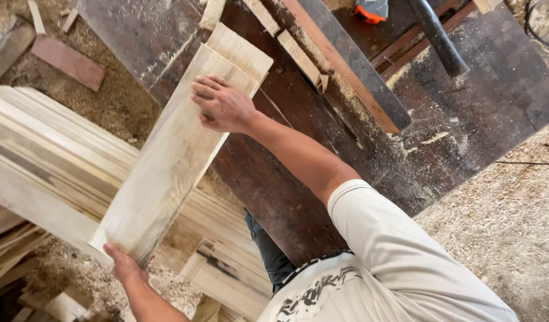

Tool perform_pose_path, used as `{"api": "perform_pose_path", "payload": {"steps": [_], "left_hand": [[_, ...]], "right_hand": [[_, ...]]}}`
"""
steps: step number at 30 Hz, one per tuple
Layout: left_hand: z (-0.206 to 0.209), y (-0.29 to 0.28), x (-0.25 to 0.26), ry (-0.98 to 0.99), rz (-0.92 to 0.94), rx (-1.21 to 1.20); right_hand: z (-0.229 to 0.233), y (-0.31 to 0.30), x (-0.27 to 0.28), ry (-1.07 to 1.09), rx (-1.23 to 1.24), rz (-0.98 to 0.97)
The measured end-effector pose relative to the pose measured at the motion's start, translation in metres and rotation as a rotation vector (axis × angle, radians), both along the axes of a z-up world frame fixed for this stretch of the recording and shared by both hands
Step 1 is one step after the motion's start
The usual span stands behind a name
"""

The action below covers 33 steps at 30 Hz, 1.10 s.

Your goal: The person stands at a workbench and uses their hands to slide a wooden board against a guide rail, checking the fit and surface of the wood.

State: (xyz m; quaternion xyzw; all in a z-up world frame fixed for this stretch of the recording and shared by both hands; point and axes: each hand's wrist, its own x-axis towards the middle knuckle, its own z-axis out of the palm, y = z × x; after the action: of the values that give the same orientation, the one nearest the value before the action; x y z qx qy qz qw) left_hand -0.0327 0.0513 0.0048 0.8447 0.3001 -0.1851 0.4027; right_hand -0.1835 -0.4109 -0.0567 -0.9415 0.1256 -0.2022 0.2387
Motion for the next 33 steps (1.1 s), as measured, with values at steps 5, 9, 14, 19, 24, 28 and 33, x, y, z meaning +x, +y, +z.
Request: {"api": "perform_pose_path", "payload": {"steps": [5,9,14,19,24,28,33], "left_hand": [[0.003,0.096,-0.070,0.015,-0.106,0.053],[0.006,0.137,-0.137,0.059,-0.199,-0.010],[0.002,0.142,-0.185,0.076,-0.233,0.125],[-0.001,0.130,-0.196,0.010,-0.281,0.194],[-0.007,0.106,-0.189,-0.064,-0.304,0.210],[-0.014,0.099,-0.179,-0.004,-0.334,0.109],[-0.012,0.088,-0.181,-0.002,-0.413,0.161]], "right_hand": [[0.020,0.075,-0.057,0.041,-0.080,0.074],[0.051,0.124,-0.150,-0.025,-0.003,0.020],[0.078,0.145,-0.251,-0.086,0.026,-0.105],[0.082,0.137,-0.299,-0.131,-0.009,-0.209],[0.077,0.116,-0.309,-0.146,-0.035,-0.241],[0.076,0.105,-0.309,-0.164,-0.024,-0.260],[0.071,0.091,-0.306,-0.118,-0.073,-0.270]]}}
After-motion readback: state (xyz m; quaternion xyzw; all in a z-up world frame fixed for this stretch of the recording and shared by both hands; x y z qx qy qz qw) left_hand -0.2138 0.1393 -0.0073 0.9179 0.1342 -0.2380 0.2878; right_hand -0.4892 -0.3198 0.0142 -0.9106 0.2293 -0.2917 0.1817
